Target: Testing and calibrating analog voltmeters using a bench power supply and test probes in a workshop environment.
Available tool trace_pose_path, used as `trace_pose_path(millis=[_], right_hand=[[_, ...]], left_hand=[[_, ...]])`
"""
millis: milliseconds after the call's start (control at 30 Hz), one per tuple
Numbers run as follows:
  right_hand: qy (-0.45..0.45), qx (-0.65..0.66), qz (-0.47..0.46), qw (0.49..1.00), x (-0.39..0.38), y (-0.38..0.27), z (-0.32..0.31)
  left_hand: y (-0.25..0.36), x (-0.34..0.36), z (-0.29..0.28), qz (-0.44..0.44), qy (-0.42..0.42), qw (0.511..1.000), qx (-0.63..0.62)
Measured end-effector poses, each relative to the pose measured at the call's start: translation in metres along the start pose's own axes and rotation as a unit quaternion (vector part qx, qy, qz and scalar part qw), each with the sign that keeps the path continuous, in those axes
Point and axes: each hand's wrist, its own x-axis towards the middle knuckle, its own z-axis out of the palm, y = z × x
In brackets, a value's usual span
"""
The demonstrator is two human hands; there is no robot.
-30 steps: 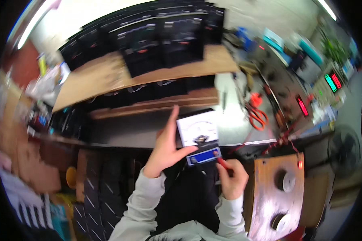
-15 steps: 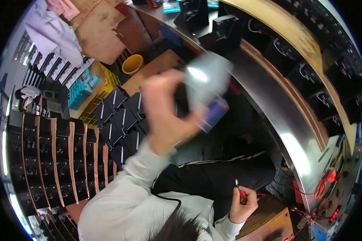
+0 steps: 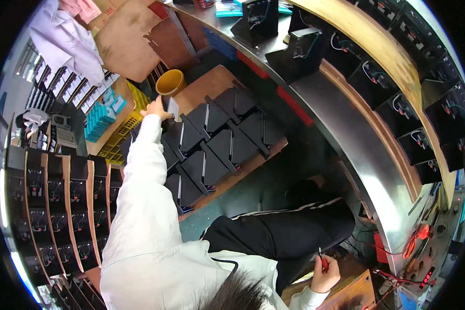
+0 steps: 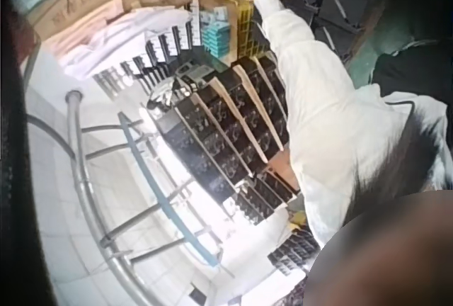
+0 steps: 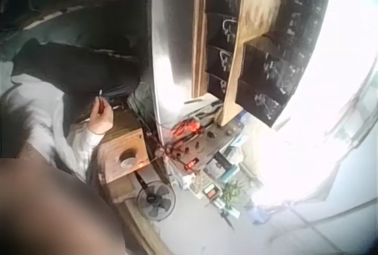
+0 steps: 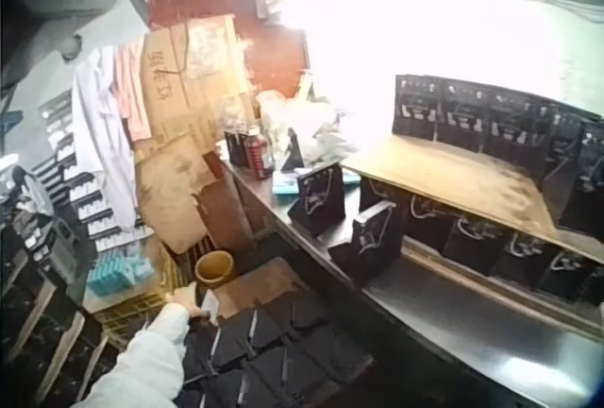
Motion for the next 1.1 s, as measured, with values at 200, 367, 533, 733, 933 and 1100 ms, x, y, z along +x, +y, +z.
trace_pose_path(millis=[200,367,533,733,933,1100], right_hand=[[0.062,-0.035,0.099,0.993,-0.032,0.036,-0.015],[0.198,-0.008,0.083,0.977,0.011,0.006,-0.010],[0.286,0.033,-0.022,0.957,0.052,-0.021,-0.024],[0.260,0.120,-0.088,0.954,0.038,-0.057,-0.037],[0.281,0.035,0.098,0.954,-0.043,0.031,-0.015],[0.235,-0.014,0.151,0.960,-0.075,0.054,-0.032]], left_hand=[[0.032,-0.003,-0.029,0.125,-0.059,0.985,0.106],[0.118,-0.095,-0.110,0.419,0.244,0.816,-0.314],[0.294,-0.324,-0.255,0.669,0.415,0.529,-0.316],[0.447,-0.375,-0.317,0.581,0.575,0.527,-0.230],[0.408,-0.415,-0.265,0.590,0.595,0.467,-0.283],[0.396,-0.411,-0.246,0.701,0.488,0.453,-0.255]])
